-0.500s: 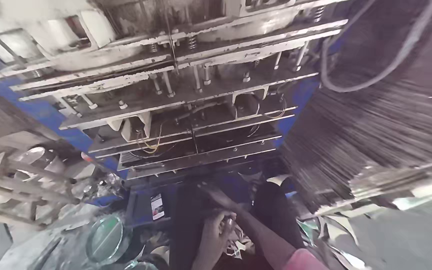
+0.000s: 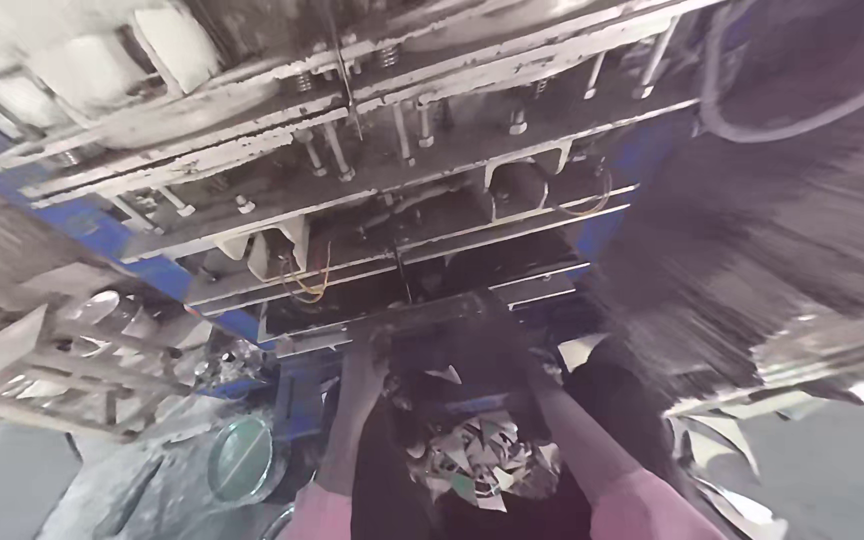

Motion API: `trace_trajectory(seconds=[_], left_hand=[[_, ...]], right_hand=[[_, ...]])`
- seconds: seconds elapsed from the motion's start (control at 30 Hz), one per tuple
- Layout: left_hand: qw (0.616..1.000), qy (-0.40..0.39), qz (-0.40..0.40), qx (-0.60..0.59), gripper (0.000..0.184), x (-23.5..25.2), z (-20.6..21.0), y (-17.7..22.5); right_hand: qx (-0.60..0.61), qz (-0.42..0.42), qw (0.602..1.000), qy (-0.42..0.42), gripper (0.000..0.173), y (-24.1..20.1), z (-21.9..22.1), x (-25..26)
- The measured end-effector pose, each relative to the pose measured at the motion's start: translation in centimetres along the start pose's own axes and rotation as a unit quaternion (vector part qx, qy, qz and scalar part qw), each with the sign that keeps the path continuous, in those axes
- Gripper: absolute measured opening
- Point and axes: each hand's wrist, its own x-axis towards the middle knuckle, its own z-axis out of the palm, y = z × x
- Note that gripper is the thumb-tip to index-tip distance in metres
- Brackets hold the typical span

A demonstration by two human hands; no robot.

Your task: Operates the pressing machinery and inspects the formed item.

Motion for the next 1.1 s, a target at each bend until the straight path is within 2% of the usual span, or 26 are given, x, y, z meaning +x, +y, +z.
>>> trace_trajectory(seconds=[0.03, 0.07, 0.1, 0.13, 0.2, 0.23, 0.27, 0.33, 0.47, 0.57, 0.63, 0.77, 0.97, 1.03, 1.1], left_hand=[[1.0, 0.002, -0.014, 0.006, 0.034, 0.7, 0.5, -0.7], [0.999, -0.031, -0.032, 0.027, 0.036, 0.9, 1.3, -1.4], [0.991, -0.106, -0.045, 0.074, 0.039, 0.8, 1.8, -1.8], [0.967, -0.217, -0.059, 0.117, 0.042, 0.7, 2.0, -2.0], [0.902, -0.414, -0.028, 0.119, 0.045, 0.7, 2.5, -3.2], [0.87, -0.48, -0.027, 0.113, 0.05, 0.8, 2.8, -3.4], [0.853, -0.507, -0.03, 0.117, 0.052, 0.7, 3.0, -3.4], [0.856, -0.497, -0.038, 0.134, 0.054, 0.5, 3.1, -3.4], [0.898, -0.421, -0.021, 0.123, 0.05, 0.9, 3.0, -2.8], [0.896, -0.422, 0.005, 0.137, 0.051, 0.8, 3.2, -2.5], [0.889, -0.434, 0.015, 0.143, 0.052, 0.5, 3.3, -2.4], [0.908, -0.41, -0.013, 0.087, 0.049, -0.1, 2.8, -3.1], [0.913, -0.4, -0.016, 0.079, 0.045, -0.5, 2.4, -3.2], [0.916, -0.392, -0.008, 0.078, 0.044, -0.6, 2.4, -3.4], [0.924, -0.369, -0.015, 0.095, 0.044, -0.6, 2.4, -3.0]], right_hand=[[-0.009, -0.049, 0.999, 0.008, 0.039, 2.4, 0.6, 1.5], [-0.069, -0.104, 0.992, 0.009, 0.039, 4.5, 1.1, 2.9], [-0.112, -0.121, 0.986, -0.005, 0.038, 5.5, 1.3, 3.5], [-0.133, -0.122, 0.983, -0.021, 0.038, 5.8, 1.3, 3.6], [-0.149, -0.129, 0.98, -0.033, 0.038, 5.7, 1.6, 3.5], [-0.157, -0.137, 0.978, -0.032, 0.039, 5.5, 1.9, 3.4], [-0.162, -0.144, 0.976, -0.034, 0.04, 5.0, 2.2, 3.2], [-0.169, -0.149, 0.973, -0.04, 0.042, 4.0, 3.0, 3.1], [-0.226, -0.132, 0.961, -0.087, 0.052, 2.0, 4.5, 4.9], [-0.238, -0.123, 0.954, -0.133, 0.056, 1.3, 5.9, 5.7], [-0.224, -0.114, 0.96, -0.121, 0.05, 1.5, 6.8, 5.6], [-0.226, -0.068, 0.969, -0.068, 0.044, 1.4, 7.9, 5.1], [-0.192, -0.1, 0.976, -0.002, 0.038, 2.0, 7.8, 4.6], [-0.128, -0.112, 0.985, -0.005, 0.034, 2.0, 7.5, 4.5], [-0.076, -0.121, 0.989, -0.047, 0.033, 2.2, 6.9, 4.3]])
